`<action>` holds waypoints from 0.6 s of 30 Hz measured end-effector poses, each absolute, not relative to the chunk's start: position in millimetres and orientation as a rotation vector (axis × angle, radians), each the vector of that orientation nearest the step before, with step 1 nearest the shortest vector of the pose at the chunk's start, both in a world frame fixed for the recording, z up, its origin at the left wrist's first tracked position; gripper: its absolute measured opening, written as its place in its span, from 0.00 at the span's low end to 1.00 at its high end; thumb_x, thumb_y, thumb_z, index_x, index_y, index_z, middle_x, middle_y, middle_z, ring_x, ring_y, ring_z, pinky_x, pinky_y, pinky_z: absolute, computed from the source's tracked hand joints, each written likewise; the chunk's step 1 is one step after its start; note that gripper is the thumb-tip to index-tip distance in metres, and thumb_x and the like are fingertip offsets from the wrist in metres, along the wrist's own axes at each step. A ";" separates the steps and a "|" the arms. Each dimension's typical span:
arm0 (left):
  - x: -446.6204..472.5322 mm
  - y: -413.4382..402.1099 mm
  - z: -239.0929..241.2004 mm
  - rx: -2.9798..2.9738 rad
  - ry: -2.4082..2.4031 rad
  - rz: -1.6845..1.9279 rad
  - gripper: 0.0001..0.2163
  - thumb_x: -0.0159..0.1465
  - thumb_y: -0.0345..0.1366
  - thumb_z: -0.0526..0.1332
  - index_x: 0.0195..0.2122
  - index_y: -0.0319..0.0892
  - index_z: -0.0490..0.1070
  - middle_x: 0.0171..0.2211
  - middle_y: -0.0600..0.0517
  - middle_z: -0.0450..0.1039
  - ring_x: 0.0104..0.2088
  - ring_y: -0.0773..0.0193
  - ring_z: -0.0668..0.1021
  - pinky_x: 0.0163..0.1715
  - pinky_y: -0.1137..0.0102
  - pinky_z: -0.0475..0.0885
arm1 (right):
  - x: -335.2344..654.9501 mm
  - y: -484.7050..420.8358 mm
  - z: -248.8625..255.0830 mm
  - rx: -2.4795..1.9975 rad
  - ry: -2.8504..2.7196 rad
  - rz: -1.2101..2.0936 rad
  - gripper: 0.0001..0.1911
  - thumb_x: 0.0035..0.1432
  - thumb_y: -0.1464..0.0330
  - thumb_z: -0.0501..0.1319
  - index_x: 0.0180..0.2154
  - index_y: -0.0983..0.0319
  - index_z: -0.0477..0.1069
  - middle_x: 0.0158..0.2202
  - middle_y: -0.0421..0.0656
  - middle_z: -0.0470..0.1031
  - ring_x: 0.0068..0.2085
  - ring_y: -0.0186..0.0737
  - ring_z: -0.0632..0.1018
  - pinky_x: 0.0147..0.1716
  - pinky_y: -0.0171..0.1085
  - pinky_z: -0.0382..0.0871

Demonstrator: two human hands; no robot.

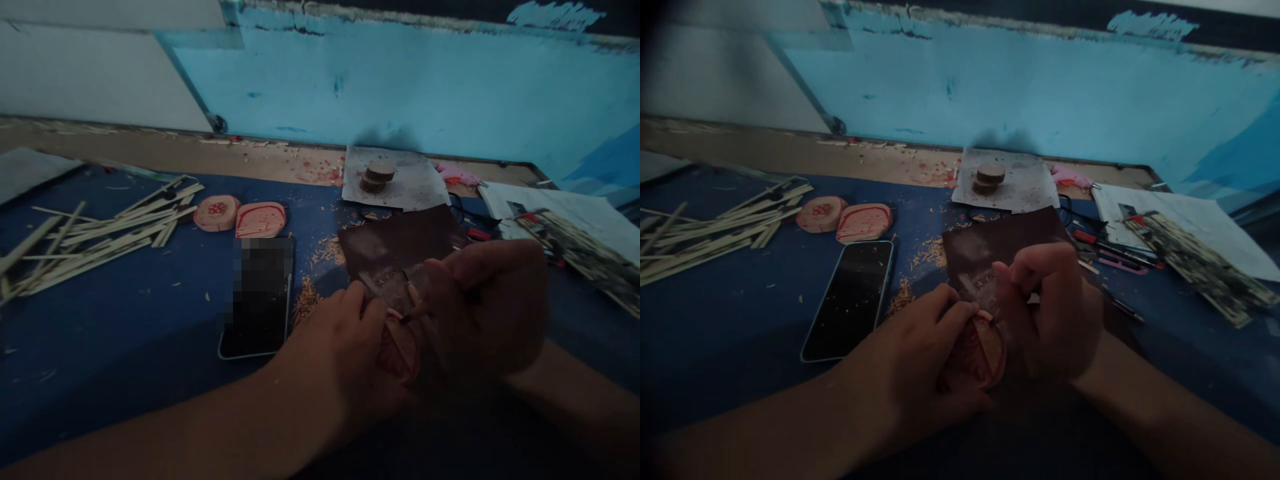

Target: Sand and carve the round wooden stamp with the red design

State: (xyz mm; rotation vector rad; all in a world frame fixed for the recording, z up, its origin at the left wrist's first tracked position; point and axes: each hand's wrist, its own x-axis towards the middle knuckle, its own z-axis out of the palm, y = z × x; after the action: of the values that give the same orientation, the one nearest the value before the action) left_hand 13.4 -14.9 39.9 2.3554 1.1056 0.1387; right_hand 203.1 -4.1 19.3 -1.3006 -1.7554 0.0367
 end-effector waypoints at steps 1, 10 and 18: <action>13.4 -14.9 40.4 2.372 1.086 0.142 0.19 0.60 0.50 0.69 0.44 0.42 0.74 0.41 0.47 0.72 0.44 0.49 0.76 0.41 0.56 0.74 | 201.6 -5.2 20.2 -1.321 -1.775 0.046 0.11 0.65 0.66 0.65 0.37 0.54 0.61 0.25 0.34 0.65 0.23 0.36 0.70 0.22 0.40 0.63; 15.7 -18.1 38.0 2.277 1.169 0.065 0.24 0.57 0.51 0.71 0.47 0.40 0.74 0.44 0.46 0.71 0.44 0.50 0.76 0.47 0.56 0.75 | 212.5 24.9 7.0 -1.365 -1.734 0.286 0.12 0.64 0.67 0.65 0.40 0.54 0.61 0.28 0.34 0.66 0.23 0.35 0.71 0.25 0.40 0.65; 15.7 -18.4 37.4 2.325 1.148 0.090 0.24 0.59 0.52 0.70 0.49 0.40 0.74 0.43 0.46 0.71 0.45 0.51 0.76 0.49 0.56 0.75 | 215.0 41.8 -8.9 -1.357 -1.672 0.704 0.11 0.64 0.67 0.64 0.38 0.54 0.60 0.19 0.30 0.71 0.16 0.36 0.72 0.17 0.36 0.64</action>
State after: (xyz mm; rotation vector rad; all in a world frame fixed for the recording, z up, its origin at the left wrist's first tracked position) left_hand 15.7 -18.4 37.4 2.3252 1.1479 0.0904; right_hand 215.0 41.8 -8.9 -1.3566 -1.6722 0.7042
